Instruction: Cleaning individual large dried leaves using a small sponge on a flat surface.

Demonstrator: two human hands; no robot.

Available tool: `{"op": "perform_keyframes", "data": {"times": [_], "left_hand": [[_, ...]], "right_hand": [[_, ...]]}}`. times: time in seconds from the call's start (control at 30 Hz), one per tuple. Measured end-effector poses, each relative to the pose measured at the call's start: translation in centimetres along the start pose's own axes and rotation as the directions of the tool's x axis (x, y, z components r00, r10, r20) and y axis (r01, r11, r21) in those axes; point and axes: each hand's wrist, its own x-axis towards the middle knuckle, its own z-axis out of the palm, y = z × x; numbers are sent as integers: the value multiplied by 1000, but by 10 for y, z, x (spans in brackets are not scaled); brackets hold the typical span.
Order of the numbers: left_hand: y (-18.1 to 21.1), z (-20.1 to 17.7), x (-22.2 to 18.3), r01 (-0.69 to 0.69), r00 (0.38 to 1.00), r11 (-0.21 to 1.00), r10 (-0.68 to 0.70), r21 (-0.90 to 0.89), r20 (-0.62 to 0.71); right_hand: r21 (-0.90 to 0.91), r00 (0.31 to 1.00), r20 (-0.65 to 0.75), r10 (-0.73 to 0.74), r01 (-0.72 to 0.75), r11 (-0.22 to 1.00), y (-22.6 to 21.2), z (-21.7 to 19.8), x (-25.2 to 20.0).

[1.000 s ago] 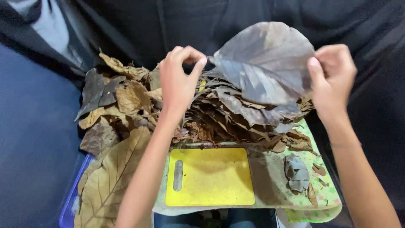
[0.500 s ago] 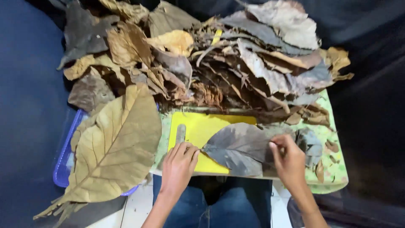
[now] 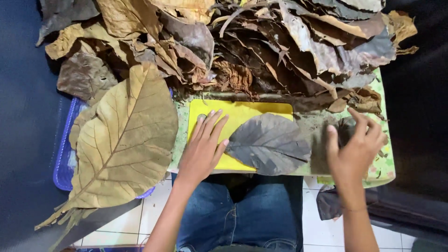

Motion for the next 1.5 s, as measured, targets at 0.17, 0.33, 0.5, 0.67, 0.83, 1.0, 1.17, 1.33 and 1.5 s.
{"op": "perform_keyframes", "data": {"times": [0.17,0.33,0.5,0.67,0.83,1.0,1.17,1.33,1.5], "left_hand": [[-2,3,-2,7,999,999,-8,36,35],[1,3,-2,43,999,999,-43,-13,7],[-1,6,-6,52,995,997,-56,-48,-79],[3,5,-10,53,988,997,-61,-60,-143],[-10,13,-11,-12,984,996,-4,-89,-177],[-13,15,-11,34,985,994,-51,-104,-164],[-12,12,-10,34,988,993,-51,-116,-146],[-11,9,-10,26,987,992,-45,-126,-156],[-11,7,-10,44,990,991,-60,-127,-127]], "right_hand": [[-136,988,153,-30,51,989,40,12,-8],[-50,986,133,-102,109,993,40,10,-4],[42,989,73,-131,128,991,29,1,2],[76,990,-20,-142,143,987,-7,-12,-1],[203,981,-35,-193,196,959,-32,13,-10],[415,920,123,-371,292,862,-85,24,-16],[381,835,176,-521,430,818,-108,45,-32],[318,827,214,-520,445,837,-99,56,-25],[223,921,120,-370,338,914,-66,65,-11]]}}
